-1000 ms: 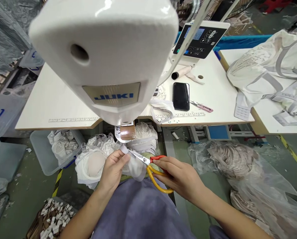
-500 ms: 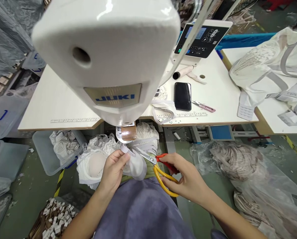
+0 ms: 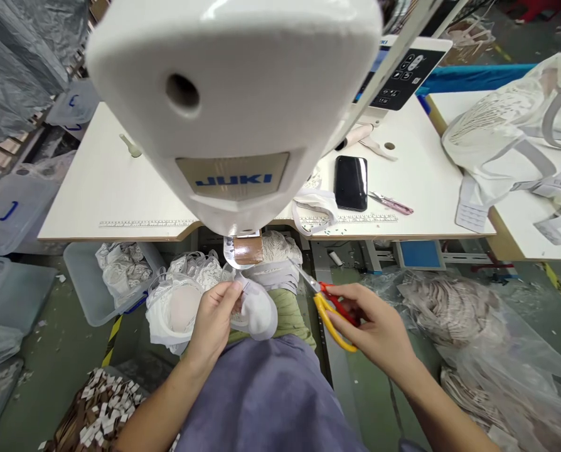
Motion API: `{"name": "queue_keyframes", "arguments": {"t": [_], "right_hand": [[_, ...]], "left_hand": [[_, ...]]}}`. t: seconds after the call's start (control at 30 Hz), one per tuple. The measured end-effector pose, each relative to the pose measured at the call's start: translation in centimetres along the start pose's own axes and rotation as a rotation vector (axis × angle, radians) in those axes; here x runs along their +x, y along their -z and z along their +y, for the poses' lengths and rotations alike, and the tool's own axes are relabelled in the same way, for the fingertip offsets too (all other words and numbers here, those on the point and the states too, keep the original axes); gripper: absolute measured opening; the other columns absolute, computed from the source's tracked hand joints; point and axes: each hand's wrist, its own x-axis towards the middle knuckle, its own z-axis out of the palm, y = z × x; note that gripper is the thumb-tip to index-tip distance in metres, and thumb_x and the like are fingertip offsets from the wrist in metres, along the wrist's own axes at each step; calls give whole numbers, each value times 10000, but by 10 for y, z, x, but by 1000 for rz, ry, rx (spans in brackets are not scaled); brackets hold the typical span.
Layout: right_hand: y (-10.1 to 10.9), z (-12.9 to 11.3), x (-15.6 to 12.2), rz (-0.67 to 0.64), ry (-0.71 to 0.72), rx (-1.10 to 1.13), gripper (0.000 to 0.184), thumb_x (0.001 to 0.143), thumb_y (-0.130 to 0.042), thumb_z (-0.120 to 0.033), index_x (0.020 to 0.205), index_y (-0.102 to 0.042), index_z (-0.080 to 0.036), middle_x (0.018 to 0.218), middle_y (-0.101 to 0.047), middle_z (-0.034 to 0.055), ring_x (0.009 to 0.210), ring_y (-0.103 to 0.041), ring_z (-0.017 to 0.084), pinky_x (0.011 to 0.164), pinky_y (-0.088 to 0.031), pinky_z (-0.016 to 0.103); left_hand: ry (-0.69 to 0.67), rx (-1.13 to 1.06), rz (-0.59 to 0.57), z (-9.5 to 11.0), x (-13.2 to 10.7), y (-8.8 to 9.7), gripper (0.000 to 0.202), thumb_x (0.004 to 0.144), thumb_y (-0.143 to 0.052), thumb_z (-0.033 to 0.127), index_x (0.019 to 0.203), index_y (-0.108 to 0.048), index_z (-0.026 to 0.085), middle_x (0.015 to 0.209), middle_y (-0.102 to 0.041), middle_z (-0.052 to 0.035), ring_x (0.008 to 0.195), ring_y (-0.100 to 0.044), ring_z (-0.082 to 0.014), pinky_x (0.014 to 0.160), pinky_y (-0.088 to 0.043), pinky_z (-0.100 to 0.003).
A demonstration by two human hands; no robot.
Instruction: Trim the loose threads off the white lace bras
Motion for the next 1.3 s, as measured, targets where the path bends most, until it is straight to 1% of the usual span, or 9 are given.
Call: {"name": "queue_keyframes", "arguments": {"t": [0.23,0.47,0.63,0.8,0.9,0.97,1.07,1.17,1.3], "right_hand": [[35,57,13,154,-364,-136,420,851,-691,-465,1179,-709,-204,897,-695,70,667,-581,169,587,-480,280],[97,121,84,367,-561,-526,426,872,-687,-431,1166,-731,-126,1009,-735,138,804,-587,194,696,-377,331],[127,157,134,302,-633,-670,488,954,-610,-422,1262,-697,-53,1110,-713,242,878,-567,231,716,-310,386],[134,165,153,259,-590,-707,461,981,-583,-317,1320,-661,-14,1194,-657,319,1045,-587,298,769,-311,426],[112,141,144,448,-437,-641,458,955,-622,-277,1290,-654,34,1234,-624,347,1169,-557,327,874,-363,440],[82,108,123,507,-315,-393,369,948,-634,-292,1192,-691,-20,1142,-674,271,1085,-600,291,884,-423,418],[18,42,81,189,-97,114,259,960,-628,-401,1074,-700,-180,1058,-709,126,973,-655,245,876,-505,399],[-43,-16,51,-172,113,342,473,878,-742,-493,1267,-636,-246,1238,-677,109,1135,-635,276,960,-507,411],[-87,-48,47,-154,20,502,218,934,-694,-418,1027,-666,-223,948,-699,43,868,-653,193,747,-503,296]], "left_hand": [[-78,170,-22,-1,-2,6,437,904,-686,521,657,-652,161,601,-558,8,588,-475,-117,557,-392,-235],[-70,183,-33,-7,-1,7,418,903,-688,523,691,-674,163,633,-574,6,617,-487,-122,578,-399,-238],[-85,180,-48,-9,0,5,418,904,-686,524,695,-663,163,654,-554,7,653,-465,-124,606,-381,-238],[-98,187,-49,-9,0,3,422,906,-687,522,682,-653,166,647,-527,12,660,-444,-126,615,-367,-242],[-90,173,-47,-9,2,3,417,905,-687,526,692,-664,168,643,-525,12,654,-439,-126,610,-363,-245],[-94,168,-42,-11,4,3,415,909,-683,525,700,-664,168,646,-525,11,656,-439,-127,611,-362,-246],[-108,161,-47,-14,5,2,400,907,-696,507,701,-646,168,652,-515,15,655,-436,-123,608,-357,-242],[-93,143,-78,-18,6,-1,366,902,-715,477,718,-645,169,669,-519,18,658,-447,-117,611,-370,-233],[-126,192,-117,-23,4,3,269,944,-669,438,854,-691,185,741,-584,6,696,-528,-124,650,-436,-229]]}}
